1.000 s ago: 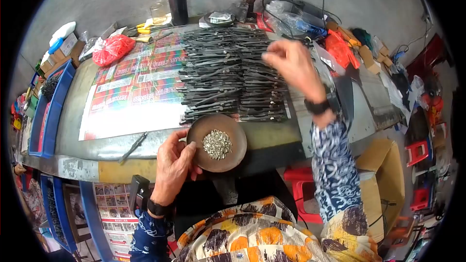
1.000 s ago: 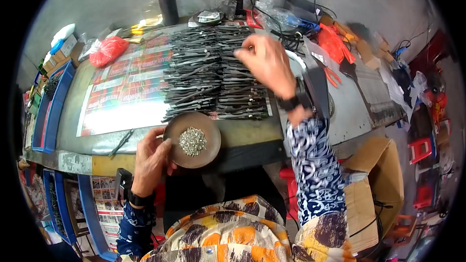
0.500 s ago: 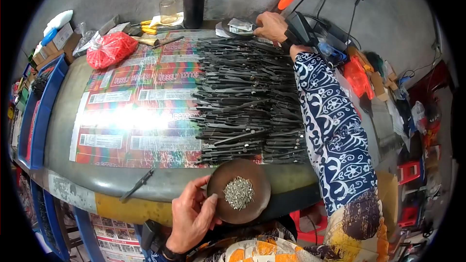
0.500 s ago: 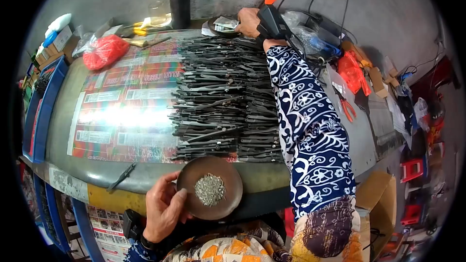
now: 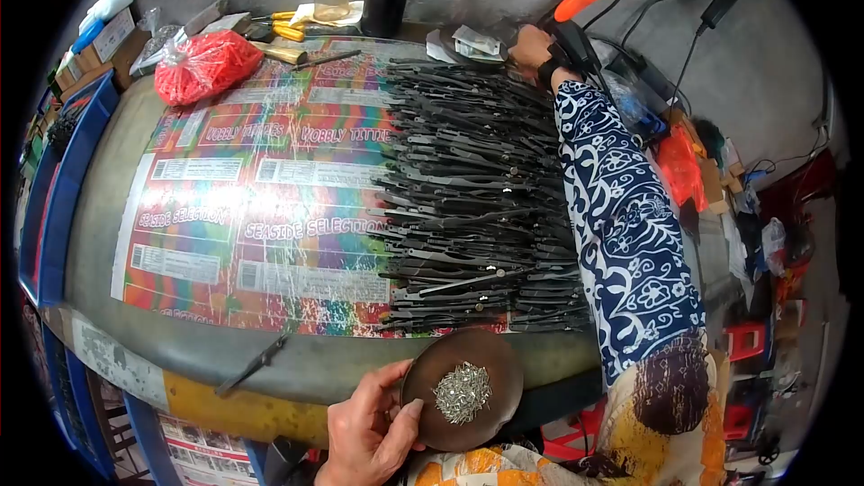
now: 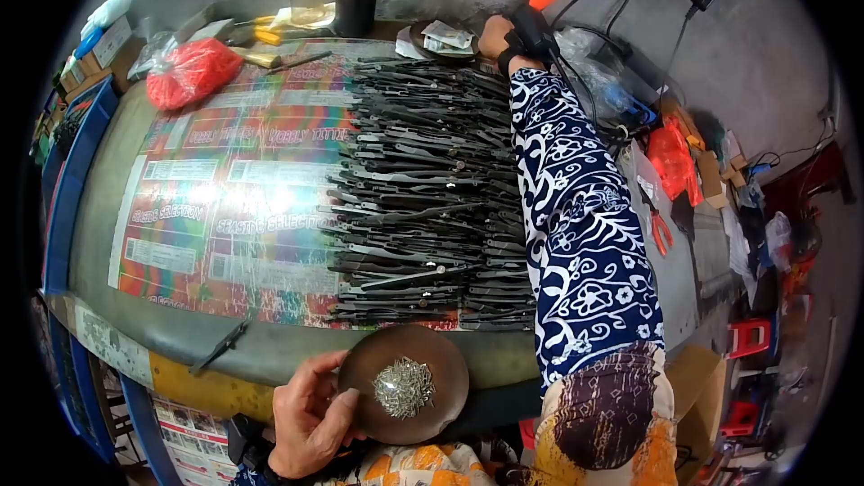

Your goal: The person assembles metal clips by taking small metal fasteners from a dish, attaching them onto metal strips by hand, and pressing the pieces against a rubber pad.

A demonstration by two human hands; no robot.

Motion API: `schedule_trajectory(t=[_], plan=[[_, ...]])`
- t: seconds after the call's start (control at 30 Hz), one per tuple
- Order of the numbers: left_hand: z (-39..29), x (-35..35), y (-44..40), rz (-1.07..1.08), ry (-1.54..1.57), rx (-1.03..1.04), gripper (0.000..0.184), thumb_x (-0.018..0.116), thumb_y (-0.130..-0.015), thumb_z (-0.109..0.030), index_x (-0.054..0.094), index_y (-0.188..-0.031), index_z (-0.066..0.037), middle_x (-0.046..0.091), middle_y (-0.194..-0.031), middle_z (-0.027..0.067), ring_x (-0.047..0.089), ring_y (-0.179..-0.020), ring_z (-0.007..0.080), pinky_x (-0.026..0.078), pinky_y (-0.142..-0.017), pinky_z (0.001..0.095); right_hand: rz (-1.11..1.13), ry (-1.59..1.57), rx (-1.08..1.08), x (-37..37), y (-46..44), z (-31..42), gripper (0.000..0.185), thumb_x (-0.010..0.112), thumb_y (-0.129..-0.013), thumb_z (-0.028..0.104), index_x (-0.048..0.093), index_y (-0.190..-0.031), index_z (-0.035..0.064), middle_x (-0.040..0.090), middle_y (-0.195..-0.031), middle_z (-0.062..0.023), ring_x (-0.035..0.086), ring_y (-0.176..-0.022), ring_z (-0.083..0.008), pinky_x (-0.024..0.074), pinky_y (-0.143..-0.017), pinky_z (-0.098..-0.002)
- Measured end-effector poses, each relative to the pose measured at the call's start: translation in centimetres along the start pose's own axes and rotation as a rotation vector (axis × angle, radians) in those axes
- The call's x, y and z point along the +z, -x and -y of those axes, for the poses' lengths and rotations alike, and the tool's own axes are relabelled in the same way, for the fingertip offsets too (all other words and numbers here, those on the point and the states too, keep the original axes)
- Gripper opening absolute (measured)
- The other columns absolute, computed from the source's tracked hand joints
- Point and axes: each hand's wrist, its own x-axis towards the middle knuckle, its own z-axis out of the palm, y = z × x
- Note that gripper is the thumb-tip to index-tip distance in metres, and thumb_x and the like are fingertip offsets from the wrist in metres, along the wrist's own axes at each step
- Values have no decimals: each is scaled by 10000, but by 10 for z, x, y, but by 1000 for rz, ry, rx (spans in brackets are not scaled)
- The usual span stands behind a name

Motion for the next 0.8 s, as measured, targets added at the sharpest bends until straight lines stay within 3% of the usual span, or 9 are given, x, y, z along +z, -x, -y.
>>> schedule_trajectory(t=[0.17,0.27,0.33,0.43,0.47,0.57,0.63,0.73,0.8], plan=[[-1,0,-3,-13,-80,130,345,598,-924,-9,547,-1265,19,635,-779,20,502,-565,37,414,-506,198,127,-351,277,-6,8,15,259,725,-762,168,670,-777,-84,678,-648,-173,681,-543,-295,542,-475,-369],[0,0,-3,-13,-80,158,345,595,-923,-4,547,-1264,23,644,-792,25,504,-566,38,414,-506,199,136,-418,334,7,-2,11,182,713,-771,112,662,-745,-61,681,-657,-155,641,-440,-254,491,-369,-328],[1,0,-5,-12,-90,193,350,592,-923,-1,543,-1268,26,653,-804,31,514,-569,39,418,-506,199,102,-342,269,24,-19,0,165,713,-766,83,652,-741,-68,683,-671,-165,641,-439,-268,480,-361,-330],[5,-3,-1,32,78,-44,366,567,-911,39,479,-1263,90,675,-816,99,600,-562,64,462,-484,194,118,-394,343,24,-19,-1,160,708,-776,109,672,-754,-46,697,-704,-152,675,-522,-261,502,-411,-338],[5,-2,-1,19,30,17,361,576,-914,26,501,-1264,71,673,-817,81,577,-566,56,450,-493,196,133,-438,395,21,-16,1,165,706,-782,129,684,-762,-33,704,-716,-143,692,-563,-253,515,-438,-342],[6,-1,-4,4,-44,145,352,592,-918,6,531,-1263,44,664,-788,50,551,-565,43,437,-491,199,131,226,102,32,-40,-12,182,690,-796,214,727,-791,36,722,-748,-97,720,-698,-188,545,-560,-349],[12,-1,-6,32,-4,147,356,588,-916,21,506,-1259,69,655,-723,60,590,-545,47,459,-454,194,203,229,124,38,-48,-19,197,674,-802,263,747,-811,81,727,-748,-69,714,-735,-137,547,-633,-348],[6,-2,-4,36,79,24,358,595,-908,24,512,-1252,75,664,-738,59,597,-565,44,473,-474,192,240,224,224,29,-46,-10,168,670,-800,225,739,-783,73,717,-711,-70,702,-667,-150,542,-596,-335],[4,-4,-2,35,60,-14,364,588,-903,32,499,-1251,92,678,-795,91,610,-578,63,475,-490,200,198,29,341,16,-32,1,139,670,-794,163,711,-743,41,698,-668,-88,679,-575,-188,530,-524,-329]])
